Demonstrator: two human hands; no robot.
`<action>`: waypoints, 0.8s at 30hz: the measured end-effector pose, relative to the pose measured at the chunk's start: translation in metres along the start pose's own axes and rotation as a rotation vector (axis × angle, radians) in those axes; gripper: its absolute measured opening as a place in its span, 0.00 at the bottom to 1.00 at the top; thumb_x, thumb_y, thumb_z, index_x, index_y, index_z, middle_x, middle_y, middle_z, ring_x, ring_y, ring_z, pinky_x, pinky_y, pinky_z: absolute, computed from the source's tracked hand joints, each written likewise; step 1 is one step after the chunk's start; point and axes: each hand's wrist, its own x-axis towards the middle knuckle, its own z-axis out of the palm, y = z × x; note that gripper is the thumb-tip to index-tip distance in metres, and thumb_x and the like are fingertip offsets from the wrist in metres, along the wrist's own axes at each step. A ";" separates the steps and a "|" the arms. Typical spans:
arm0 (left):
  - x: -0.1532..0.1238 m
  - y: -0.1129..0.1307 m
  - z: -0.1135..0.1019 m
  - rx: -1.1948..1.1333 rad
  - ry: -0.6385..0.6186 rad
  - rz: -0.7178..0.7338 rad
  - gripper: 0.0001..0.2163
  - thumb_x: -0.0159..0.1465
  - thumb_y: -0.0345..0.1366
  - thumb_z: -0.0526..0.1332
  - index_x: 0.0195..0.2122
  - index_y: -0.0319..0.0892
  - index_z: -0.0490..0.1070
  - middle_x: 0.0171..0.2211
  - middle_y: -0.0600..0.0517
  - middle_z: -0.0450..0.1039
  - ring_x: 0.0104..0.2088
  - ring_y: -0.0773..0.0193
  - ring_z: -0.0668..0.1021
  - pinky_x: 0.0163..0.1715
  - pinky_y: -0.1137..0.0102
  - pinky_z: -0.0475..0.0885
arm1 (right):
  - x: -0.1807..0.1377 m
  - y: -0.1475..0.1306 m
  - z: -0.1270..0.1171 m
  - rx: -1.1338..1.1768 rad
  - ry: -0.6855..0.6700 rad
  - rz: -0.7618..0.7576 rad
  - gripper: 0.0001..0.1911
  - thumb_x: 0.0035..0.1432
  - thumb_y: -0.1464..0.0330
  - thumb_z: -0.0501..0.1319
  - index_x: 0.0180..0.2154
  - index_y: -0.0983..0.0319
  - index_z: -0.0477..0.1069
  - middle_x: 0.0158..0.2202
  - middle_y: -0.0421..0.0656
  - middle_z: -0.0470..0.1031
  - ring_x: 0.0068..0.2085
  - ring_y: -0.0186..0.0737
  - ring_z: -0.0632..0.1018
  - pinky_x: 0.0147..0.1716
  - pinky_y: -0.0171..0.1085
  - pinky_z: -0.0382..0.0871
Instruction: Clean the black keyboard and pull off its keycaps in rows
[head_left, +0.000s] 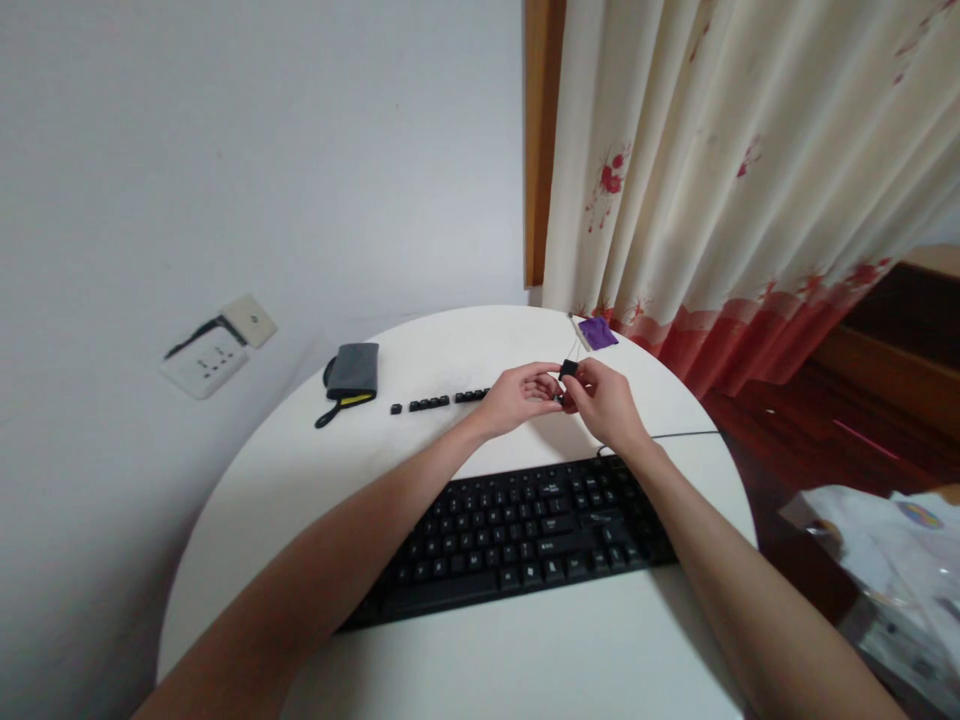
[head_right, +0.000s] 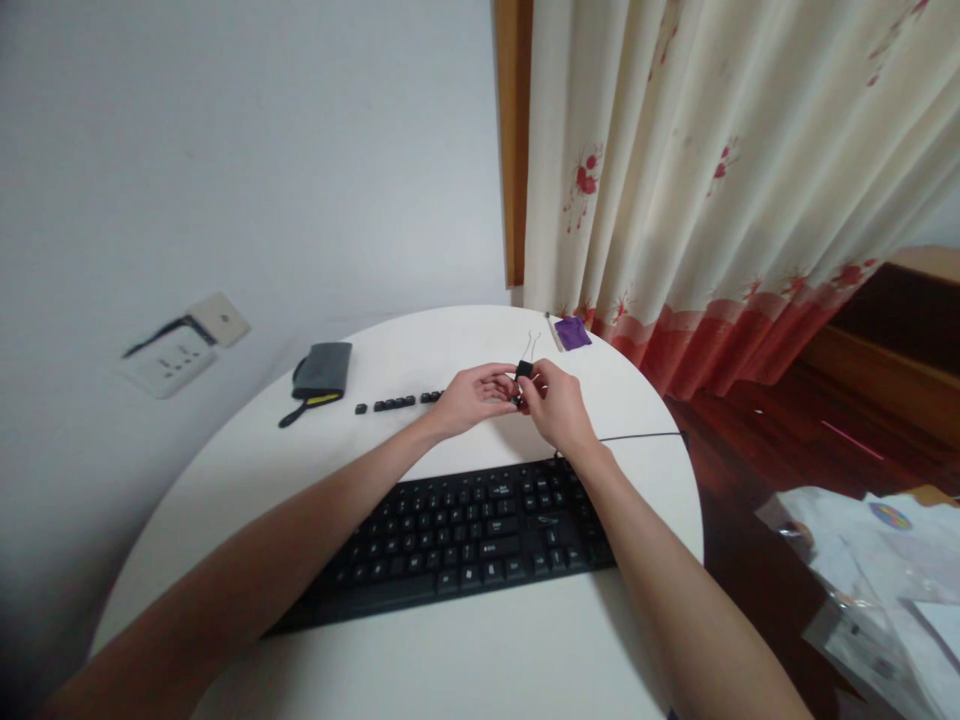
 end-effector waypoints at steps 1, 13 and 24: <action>0.000 0.001 0.000 -0.018 0.003 -0.010 0.28 0.48 0.29 0.75 0.51 0.37 0.72 0.33 0.51 0.76 0.35 0.66 0.79 0.43 0.66 0.75 | 0.000 0.000 0.000 0.025 -0.001 0.009 0.13 0.62 0.57 0.59 0.34 0.60 0.65 0.25 0.42 0.76 0.24 0.40 0.80 0.25 0.36 0.76; 0.000 0.003 -0.002 -0.080 0.032 -0.024 0.27 0.48 0.30 0.75 0.49 0.37 0.72 0.36 0.48 0.78 0.38 0.64 0.79 0.44 0.65 0.75 | 0.001 -0.002 0.004 0.266 -0.008 0.188 0.20 0.56 0.50 0.63 0.33 0.59 0.62 0.21 0.40 0.76 0.21 0.42 0.80 0.21 0.38 0.78; -0.002 0.010 -0.008 0.365 -0.084 0.154 0.07 0.57 0.30 0.69 0.38 0.41 0.81 0.46 0.46 0.72 0.47 0.59 0.76 0.52 0.60 0.72 | 0.001 -0.011 0.002 0.283 0.019 0.319 0.09 0.57 0.64 0.63 0.32 0.60 0.63 0.23 0.40 0.77 0.23 0.39 0.80 0.23 0.36 0.78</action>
